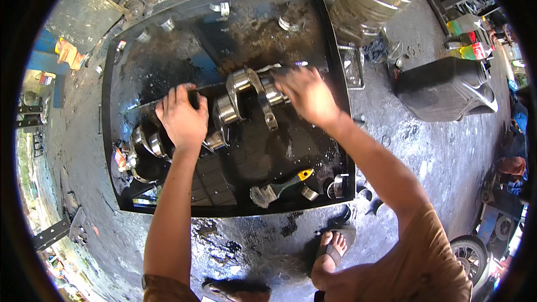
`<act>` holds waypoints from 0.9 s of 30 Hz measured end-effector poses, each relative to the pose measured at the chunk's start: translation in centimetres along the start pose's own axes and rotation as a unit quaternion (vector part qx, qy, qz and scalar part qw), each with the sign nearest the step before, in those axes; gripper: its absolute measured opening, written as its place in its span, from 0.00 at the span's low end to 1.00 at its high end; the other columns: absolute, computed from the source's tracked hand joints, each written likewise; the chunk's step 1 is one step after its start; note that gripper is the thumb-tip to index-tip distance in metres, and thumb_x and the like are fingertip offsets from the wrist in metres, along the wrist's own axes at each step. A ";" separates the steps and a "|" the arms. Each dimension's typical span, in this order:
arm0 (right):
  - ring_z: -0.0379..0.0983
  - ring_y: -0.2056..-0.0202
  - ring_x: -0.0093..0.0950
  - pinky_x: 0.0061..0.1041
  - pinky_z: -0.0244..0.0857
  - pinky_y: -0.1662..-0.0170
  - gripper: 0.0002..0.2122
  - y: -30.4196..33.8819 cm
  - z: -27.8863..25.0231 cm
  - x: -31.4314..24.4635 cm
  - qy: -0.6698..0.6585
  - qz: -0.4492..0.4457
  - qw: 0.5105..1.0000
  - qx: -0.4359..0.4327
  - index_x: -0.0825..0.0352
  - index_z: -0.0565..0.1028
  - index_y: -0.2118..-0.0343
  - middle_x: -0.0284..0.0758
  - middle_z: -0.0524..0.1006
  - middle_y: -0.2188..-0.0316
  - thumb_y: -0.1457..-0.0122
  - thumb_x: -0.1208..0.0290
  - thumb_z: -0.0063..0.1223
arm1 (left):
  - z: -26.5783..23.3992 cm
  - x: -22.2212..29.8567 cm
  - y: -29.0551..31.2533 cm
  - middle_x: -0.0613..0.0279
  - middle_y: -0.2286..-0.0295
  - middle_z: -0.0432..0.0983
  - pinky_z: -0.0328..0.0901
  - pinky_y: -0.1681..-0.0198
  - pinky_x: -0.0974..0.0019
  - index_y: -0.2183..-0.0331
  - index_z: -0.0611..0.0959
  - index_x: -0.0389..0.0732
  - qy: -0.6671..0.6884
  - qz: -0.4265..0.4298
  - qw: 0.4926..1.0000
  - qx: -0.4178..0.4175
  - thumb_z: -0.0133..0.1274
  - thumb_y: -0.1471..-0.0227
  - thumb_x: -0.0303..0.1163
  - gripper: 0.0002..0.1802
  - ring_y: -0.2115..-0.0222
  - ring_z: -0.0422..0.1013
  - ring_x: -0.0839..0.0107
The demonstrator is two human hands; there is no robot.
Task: The person scrubs a crankshaft on a metal tray using a yellow-handled brush and a dark cloth, rotating the crankshaft to clean multiple sides. The person repeatedly wipes and scrubs the crankshaft, then lifts it from the tray.
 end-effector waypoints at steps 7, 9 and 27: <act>0.77 0.64 0.42 0.37 0.71 0.60 0.07 -1.0 0.0 1.0 -0.105 0.020 0.994 0.000 0.67 0.80 0.66 0.42 0.80 0.66 0.42 0.69 0.59 | 0.1 -0.1 0.0 0.62 0.64 0.77 0.58 0.46 0.56 0.62 0.80 0.48 0.000 -0.001 1.000 -0.019 0.59 0.52 0.35 0.13 0.58 0.72 0.59; 0.76 0.63 0.42 0.37 0.71 0.60 0.07 0.3 -2.5 -1.1 -0.086 -0.127 0.977 0.146 0.67 0.80 0.66 0.41 0.80 0.68 0.43 0.69 0.60 | 0.2 -0.1 0.0 0.62 0.64 0.77 0.58 0.46 0.56 0.62 0.80 0.48 -0.013 -0.004 1.000 -0.020 0.59 0.52 0.35 0.13 0.58 0.72 0.59; 0.77 0.64 0.45 0.41 0.71 0.61 0.09 -0.7 -0.6 0.9 -0.123 0.069 0.987 -0.077 0.67 0.80 0.67 0.45 0.80 0.68 0.39 0.66 0.56 | -0.2 0.0 0.0 0.61 0.65 0.76 0.57 0.45 0.57 0.62 0.80 0.46 0.007 0.015 1.000 -0.003 0.59 0.53 0.36 0.13 0.59 0.72 0.61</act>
Point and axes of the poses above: each hand's wrist, its own y-axis away from the middle knuckle, its own z-axis out of the palm, x = y × z, the point moved 9 cm from there along -y, towards the middle knuckle
